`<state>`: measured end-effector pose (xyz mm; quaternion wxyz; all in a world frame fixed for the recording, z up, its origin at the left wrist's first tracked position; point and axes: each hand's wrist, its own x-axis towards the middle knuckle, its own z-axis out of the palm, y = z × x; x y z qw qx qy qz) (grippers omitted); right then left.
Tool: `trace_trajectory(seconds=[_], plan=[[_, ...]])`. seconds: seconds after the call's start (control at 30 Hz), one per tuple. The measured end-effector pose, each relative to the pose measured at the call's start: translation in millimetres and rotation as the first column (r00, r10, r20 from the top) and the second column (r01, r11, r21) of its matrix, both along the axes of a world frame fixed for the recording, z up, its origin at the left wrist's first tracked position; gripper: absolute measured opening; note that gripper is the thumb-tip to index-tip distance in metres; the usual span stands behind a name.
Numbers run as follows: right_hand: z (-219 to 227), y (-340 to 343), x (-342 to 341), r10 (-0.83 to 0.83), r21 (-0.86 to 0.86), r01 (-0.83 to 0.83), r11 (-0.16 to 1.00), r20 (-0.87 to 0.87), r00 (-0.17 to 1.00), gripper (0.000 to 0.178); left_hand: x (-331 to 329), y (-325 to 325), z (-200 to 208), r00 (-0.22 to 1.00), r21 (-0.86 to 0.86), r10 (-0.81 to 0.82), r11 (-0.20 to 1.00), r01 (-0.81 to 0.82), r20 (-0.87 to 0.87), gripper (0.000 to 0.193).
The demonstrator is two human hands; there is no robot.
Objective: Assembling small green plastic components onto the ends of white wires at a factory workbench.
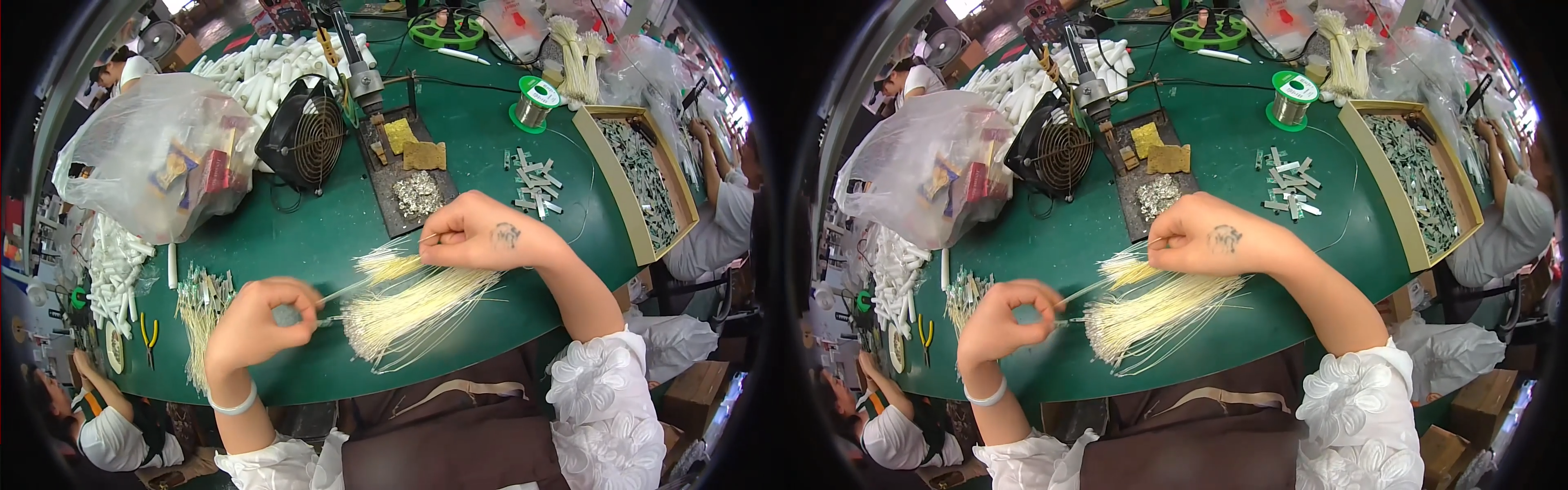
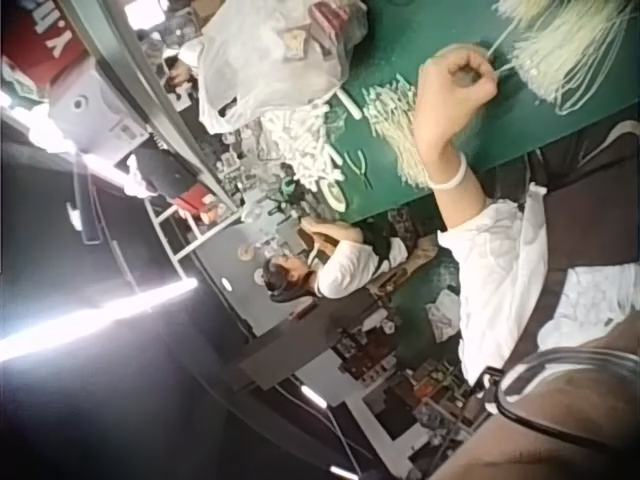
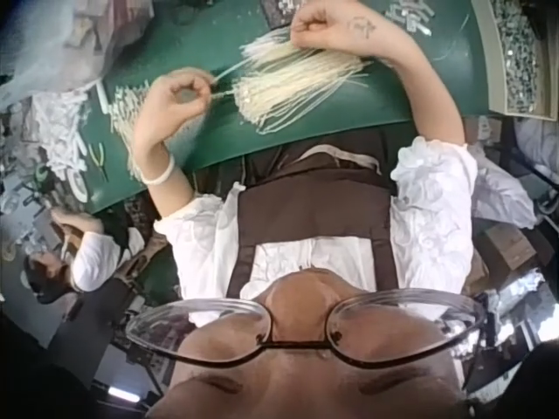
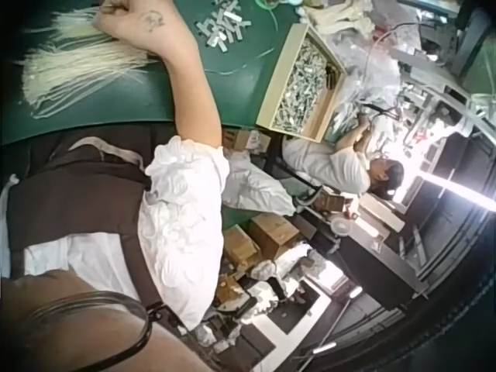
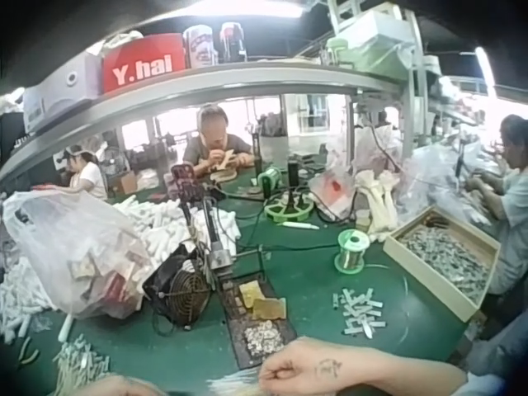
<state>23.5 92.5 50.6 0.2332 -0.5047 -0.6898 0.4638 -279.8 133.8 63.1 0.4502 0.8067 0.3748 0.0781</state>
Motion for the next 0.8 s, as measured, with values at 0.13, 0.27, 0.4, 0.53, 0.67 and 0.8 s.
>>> trace_trajectory(seconds=[0.13,0.27,0.4,0.53,0.67,0.8], plan=[[-3,-5,-14,-0.005,-0.025,0.004,1.0,-0.034,0.999,0.017,52,-4,-15,0.956,0.094,-0.078,0.994,0.053,0.284,0.007],[-4,-6,-14,-0.012,-0.003,0.012,1.0,-0.076,0.997,0.015,70,-8,-18,0.972,-0.384,0.151,0.92,-0.072,0.18,0.005],[-5,-2,-5,-0.033,0.192,0.042,0.98,-0.051,0.998,0.019,66,-2,-23,0.917,-0.619,0.32,0.778,-0.11,0.239,0.006],[-15,0,-8,-0.032,0.343,0.042,0.938,-0.036,0.999,0.019,64,3,-30,0.892,-0.67,0.349,0.738,-0.073,0.288,0.004],[-14,0,-10,-0.011,0.454,0.022,0.891,-0.027,1.0,0.017,64,3,-32,0.881,-0.67,0.36,0.739,-0.07,0.305,0.005],[-19,2,-12,-0.014,0.497,0.02,0.867,-0.016,1.0,0.013,65,2,-31,0.872,-0.706,0.391,0.704,-0.077,0.295,0.005]])
